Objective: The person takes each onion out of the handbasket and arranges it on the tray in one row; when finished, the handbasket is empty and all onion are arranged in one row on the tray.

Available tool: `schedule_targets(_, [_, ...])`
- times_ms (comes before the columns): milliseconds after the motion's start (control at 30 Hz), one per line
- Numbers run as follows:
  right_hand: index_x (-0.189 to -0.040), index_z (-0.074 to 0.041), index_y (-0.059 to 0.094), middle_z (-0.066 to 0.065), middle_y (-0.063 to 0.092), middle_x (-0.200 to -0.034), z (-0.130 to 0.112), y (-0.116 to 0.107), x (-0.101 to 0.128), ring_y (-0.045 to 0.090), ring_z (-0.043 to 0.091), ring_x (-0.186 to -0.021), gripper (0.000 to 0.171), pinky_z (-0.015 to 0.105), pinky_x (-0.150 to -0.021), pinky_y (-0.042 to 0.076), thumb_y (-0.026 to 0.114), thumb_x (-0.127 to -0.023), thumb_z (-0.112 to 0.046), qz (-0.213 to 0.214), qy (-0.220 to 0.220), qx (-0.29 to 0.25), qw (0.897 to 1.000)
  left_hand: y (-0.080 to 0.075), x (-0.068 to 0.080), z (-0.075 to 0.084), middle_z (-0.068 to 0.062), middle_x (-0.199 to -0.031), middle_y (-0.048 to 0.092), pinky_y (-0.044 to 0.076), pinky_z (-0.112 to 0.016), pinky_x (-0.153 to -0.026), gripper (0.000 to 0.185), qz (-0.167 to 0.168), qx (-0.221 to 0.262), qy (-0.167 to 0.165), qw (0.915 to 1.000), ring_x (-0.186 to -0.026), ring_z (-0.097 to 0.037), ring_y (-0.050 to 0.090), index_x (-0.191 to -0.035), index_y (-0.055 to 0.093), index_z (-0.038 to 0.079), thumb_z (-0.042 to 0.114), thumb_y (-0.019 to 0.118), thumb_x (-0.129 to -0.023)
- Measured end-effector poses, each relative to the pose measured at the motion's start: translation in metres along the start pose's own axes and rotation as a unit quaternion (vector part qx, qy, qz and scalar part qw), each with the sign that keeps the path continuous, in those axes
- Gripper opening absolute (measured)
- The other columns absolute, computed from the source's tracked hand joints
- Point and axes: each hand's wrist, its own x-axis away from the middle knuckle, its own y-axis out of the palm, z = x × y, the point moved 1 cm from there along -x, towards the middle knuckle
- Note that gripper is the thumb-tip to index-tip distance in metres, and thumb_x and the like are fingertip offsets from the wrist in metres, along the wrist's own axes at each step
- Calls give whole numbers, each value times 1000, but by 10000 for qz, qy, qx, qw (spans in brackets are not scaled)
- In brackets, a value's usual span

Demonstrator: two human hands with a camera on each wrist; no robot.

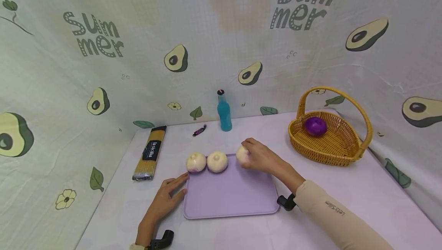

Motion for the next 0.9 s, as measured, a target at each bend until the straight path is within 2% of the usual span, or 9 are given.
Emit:
schedule_targets(133, [-139, 7, 51, 24, 49, -143, -1, 3, -2, 53, 39, -123, 78, 53, -99, 47, 84, -77, -26, -13, 16, -17, 10000, 0, 0, 0, 11, -149, 50, 39, -56, -103, 49, -25, 23, 12, 10000, -124, -23, 45, -143, 58, 23, 23, 70, -95])
schedule_targets(433, [-139, 7, 51, 23, 49, -143, -4, 9, -5, 52, 40, -125, 77, 53, -102, 45, 84, -78, -26, -39, 20, -94, 9999, 0, -2, -2, 18, -150, 47, 36, -53, -108, 50, -206, 115, -246, 9994, -127, -18, 42, -143, 57, 29, 25, 70, -95])
schedule_targets(733, [-137, 8, 52, 22, 51, -140, -5, 15, -11, 54, 37, -122, 75, 51, -100, 46, 84, -78, -25, -71, -52, -76, 9999, -1, -2, -2, 15, -150, 48, 38, -54, -105, 50, -120, 70, -113, 9998, -125, -20, 43, -144, 57, 27, 25, 69, -95])
schedule_targets(900, [-138, 8, 51, 22, 50, -141, -7, 19, -13, 53, 38, -124, 77, 52, -102, 45, 85, -78, -26, -134, 4, -96, 9999, -1, -1, -1, 17, -149, 47, 37, -53, -106, 49, -179, 107, -226, 9995, -126, -19, 43, -143, 57, 28, 25, 69, -95])
